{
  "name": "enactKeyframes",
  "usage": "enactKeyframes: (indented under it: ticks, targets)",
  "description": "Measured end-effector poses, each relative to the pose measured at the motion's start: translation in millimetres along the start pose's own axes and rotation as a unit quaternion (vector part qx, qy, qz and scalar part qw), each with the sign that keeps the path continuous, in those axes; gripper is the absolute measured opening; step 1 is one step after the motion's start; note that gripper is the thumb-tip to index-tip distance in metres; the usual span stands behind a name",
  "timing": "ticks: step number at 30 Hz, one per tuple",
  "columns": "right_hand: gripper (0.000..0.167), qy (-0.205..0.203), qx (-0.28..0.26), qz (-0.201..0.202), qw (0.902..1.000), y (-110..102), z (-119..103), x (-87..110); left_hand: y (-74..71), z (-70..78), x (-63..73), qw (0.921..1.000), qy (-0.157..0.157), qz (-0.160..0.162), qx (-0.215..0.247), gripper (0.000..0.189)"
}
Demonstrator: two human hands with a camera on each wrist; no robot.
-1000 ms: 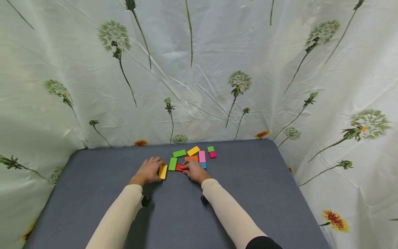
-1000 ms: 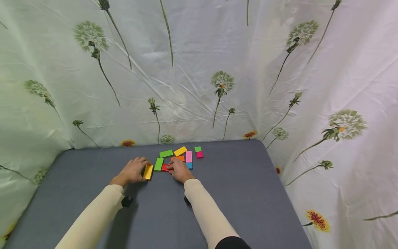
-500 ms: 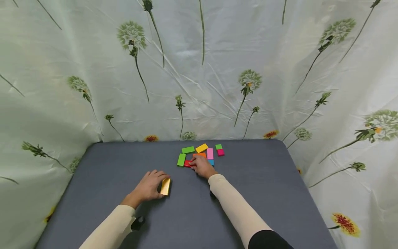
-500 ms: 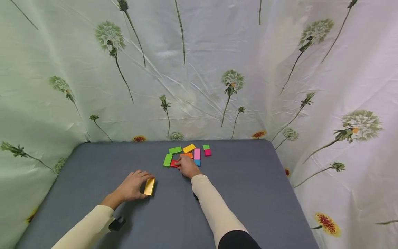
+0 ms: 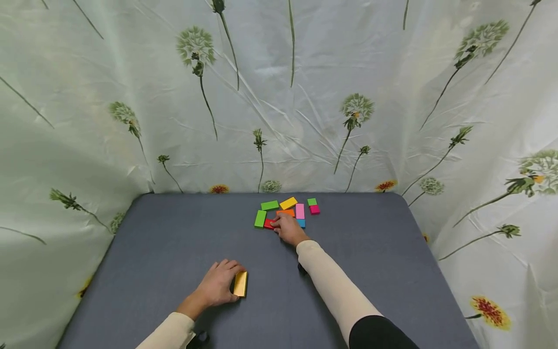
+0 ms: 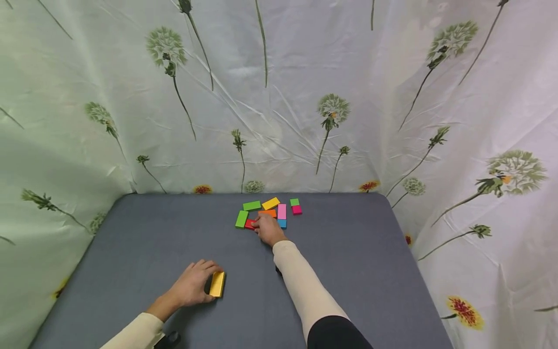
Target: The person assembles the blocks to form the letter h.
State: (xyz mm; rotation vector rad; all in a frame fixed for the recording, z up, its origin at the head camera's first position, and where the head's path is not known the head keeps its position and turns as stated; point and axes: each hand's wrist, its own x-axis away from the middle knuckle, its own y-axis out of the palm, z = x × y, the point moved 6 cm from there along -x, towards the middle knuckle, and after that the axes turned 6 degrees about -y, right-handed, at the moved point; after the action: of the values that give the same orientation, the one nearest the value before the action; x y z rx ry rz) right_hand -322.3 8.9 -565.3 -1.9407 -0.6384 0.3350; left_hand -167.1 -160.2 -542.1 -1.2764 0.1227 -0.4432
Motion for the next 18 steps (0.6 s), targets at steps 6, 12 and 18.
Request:
enactKeyframes:
  ticks: [6, 12, 18]
  targets:
    - [0.027, 0.008, 0.002, -0.009, 0.9999, -1.3, -1.0, -1.5, 6.1, 4.4, -2.9, 0.9999, 0.004, 0.006, -0.008, 0.057]
    - [0.027, 0.012, 0.01, -0.015, 0.9998, -3.6, -2.7, -2.3, 8.9, 1.4, -5.7, 0.9997, 0.007, 0.019, -0.016, 0.056]
    - [0.027, 0.011, -0.003, -0.009, 0.9999, -3.6, -0.9, 0.8, 13.7, -1.4, -7.2, 0.9997, 0.0, 0.024, -0.007, 0.055]
